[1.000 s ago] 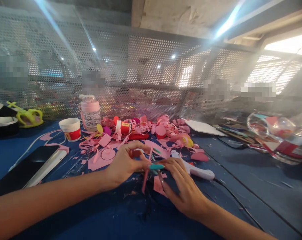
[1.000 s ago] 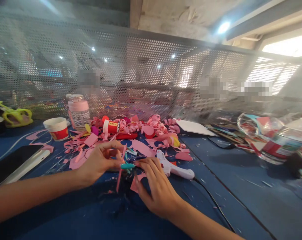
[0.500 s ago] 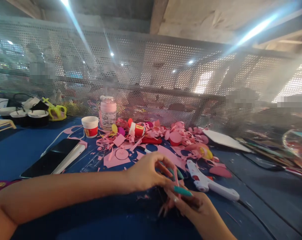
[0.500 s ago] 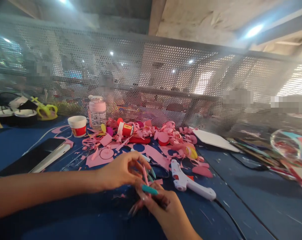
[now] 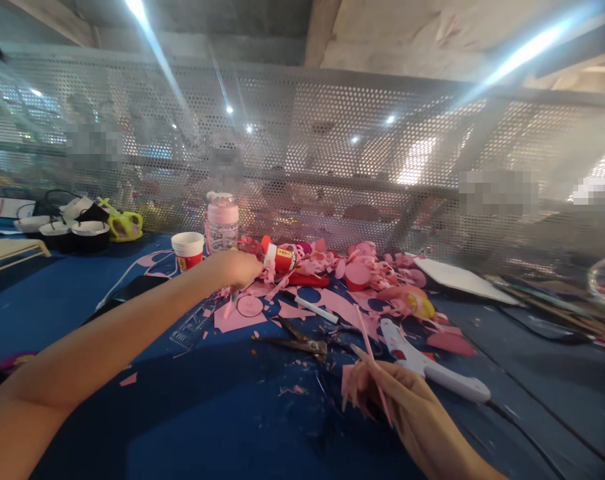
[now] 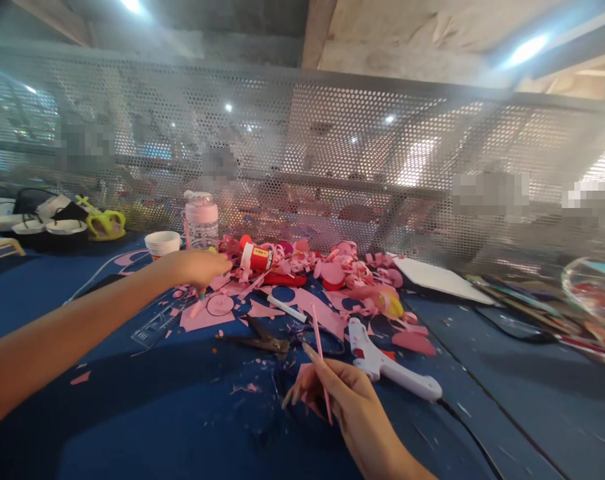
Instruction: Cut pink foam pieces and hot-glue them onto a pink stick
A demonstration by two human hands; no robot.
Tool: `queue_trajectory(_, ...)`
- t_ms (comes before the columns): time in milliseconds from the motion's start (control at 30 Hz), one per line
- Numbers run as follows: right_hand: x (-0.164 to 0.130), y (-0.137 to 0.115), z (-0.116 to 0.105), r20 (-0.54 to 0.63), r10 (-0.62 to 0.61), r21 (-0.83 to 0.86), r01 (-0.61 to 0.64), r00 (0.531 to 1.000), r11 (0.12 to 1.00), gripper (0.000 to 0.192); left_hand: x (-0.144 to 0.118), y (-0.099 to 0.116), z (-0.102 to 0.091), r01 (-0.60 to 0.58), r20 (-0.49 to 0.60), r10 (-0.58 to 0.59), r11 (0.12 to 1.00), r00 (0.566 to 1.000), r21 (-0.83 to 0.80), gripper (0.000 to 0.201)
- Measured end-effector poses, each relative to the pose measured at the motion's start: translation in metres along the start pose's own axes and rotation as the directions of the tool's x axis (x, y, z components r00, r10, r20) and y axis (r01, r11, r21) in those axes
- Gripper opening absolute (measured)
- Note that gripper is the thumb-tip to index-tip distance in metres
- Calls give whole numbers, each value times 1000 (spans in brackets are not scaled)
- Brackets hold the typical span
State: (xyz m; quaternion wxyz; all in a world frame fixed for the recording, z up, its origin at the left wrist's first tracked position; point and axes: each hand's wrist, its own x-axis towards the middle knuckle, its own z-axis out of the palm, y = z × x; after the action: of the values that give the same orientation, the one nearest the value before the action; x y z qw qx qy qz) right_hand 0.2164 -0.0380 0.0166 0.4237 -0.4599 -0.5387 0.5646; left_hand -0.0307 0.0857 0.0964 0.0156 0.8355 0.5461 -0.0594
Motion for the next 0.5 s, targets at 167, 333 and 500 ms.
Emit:
queue_trajectory(167,0,1,-1,30,-17,11,16,999,1000,38,12,-24,-7,176,-161,-162,981,974,81,28)
queue_trajectory(333,2,2,-3,59,-29,36,27,998,999,38,21,-32,-4,171,-20,-171,985,985,21,10)
queue_trajectory(500,5,5,-5,64,-42,57,38,997,998,38,25,-41,5,140,5,-141,979,990,-146,9)
